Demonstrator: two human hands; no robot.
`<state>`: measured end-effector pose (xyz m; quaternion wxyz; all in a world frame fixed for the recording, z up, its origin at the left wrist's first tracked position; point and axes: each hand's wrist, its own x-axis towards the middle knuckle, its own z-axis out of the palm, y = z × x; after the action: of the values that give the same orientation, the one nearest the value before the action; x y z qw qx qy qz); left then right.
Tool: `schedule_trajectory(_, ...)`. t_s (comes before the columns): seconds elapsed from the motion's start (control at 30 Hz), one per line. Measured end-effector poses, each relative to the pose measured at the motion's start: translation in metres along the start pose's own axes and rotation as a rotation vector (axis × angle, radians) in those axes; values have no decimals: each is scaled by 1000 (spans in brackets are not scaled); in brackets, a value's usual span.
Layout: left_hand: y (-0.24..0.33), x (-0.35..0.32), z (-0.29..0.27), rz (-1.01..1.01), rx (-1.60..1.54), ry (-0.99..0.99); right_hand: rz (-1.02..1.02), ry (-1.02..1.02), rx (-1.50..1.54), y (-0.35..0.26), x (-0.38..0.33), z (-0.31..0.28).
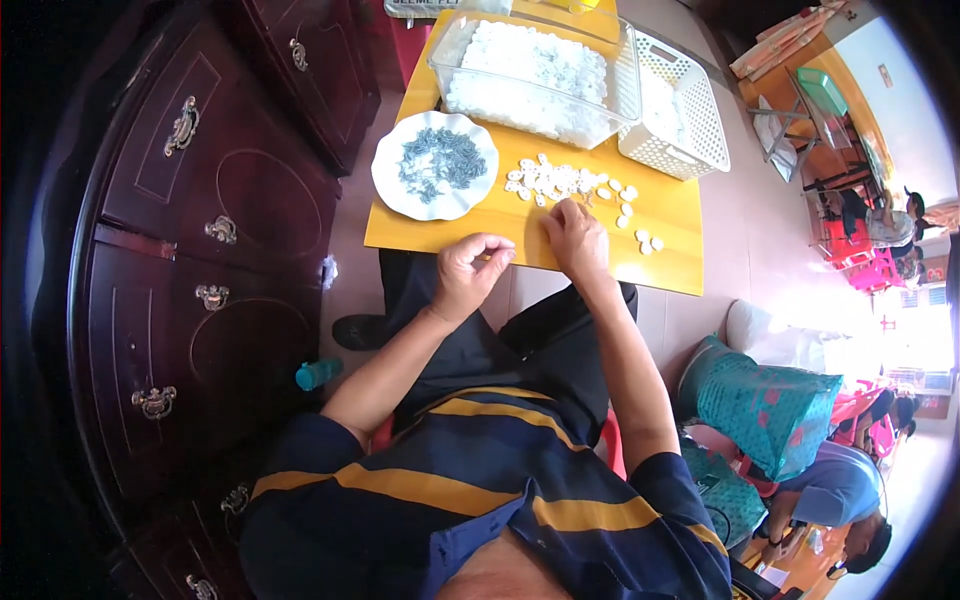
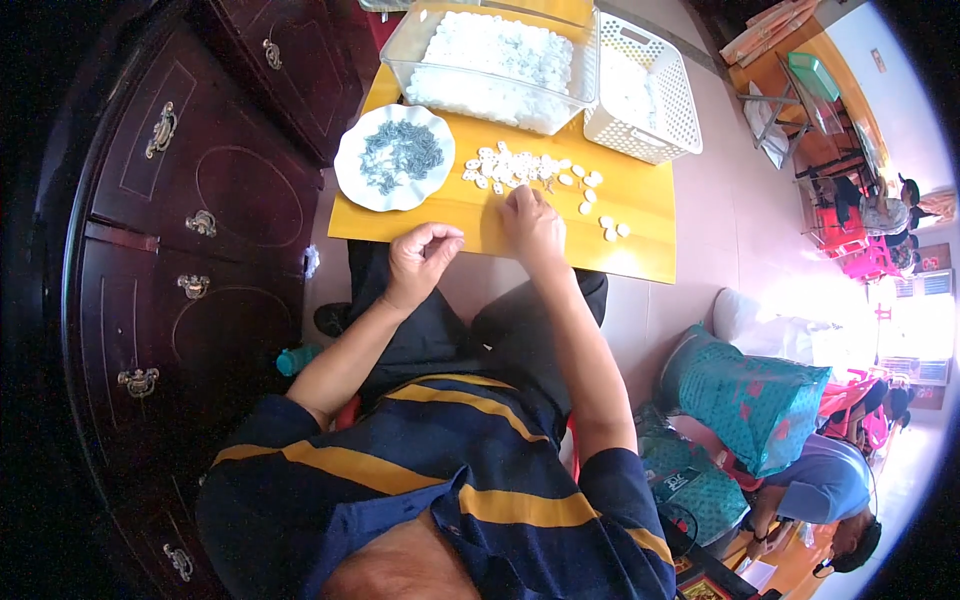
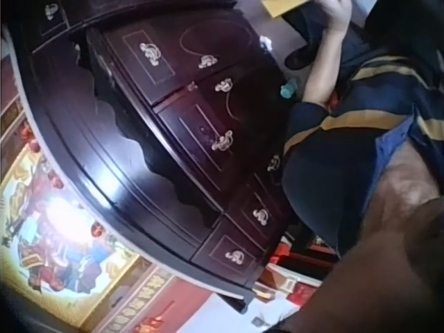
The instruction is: The worker is inspecting and sorting small white plastic rings on a yellow table surface.
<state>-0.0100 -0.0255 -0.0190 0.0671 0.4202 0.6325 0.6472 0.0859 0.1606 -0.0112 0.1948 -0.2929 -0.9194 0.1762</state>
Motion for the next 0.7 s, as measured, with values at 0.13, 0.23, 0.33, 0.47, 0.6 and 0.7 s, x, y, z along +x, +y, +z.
schedule_trajectory(0.13, 4, 4, 6, -217, -182, -20, 196, 13, 464, -2, -29, -5)
schedule_trajectory(0.23, 0, 6, 24, -320, -321, -47, 547, 4, 1130, -10, -54, -16)
schedule_trajectory(0.33, 0, 5, 39, -387, -456, -82, 613, -51, 1343, -13, -79, -28)
schedule_trajectory(0.47, 12, 0, 53, -453, -495, -132, 631, -23, 1430, -16, -97, -40)
schedule_trajectory(0.6, 17, -6, 64, -446, -462, -204, 568, 35, 1430, -10, -112, -41)
schedule_trajectory(0.7, 23, -9, 70, -416, -441, -262, 546, 84, 1423, -6, -119, -40)
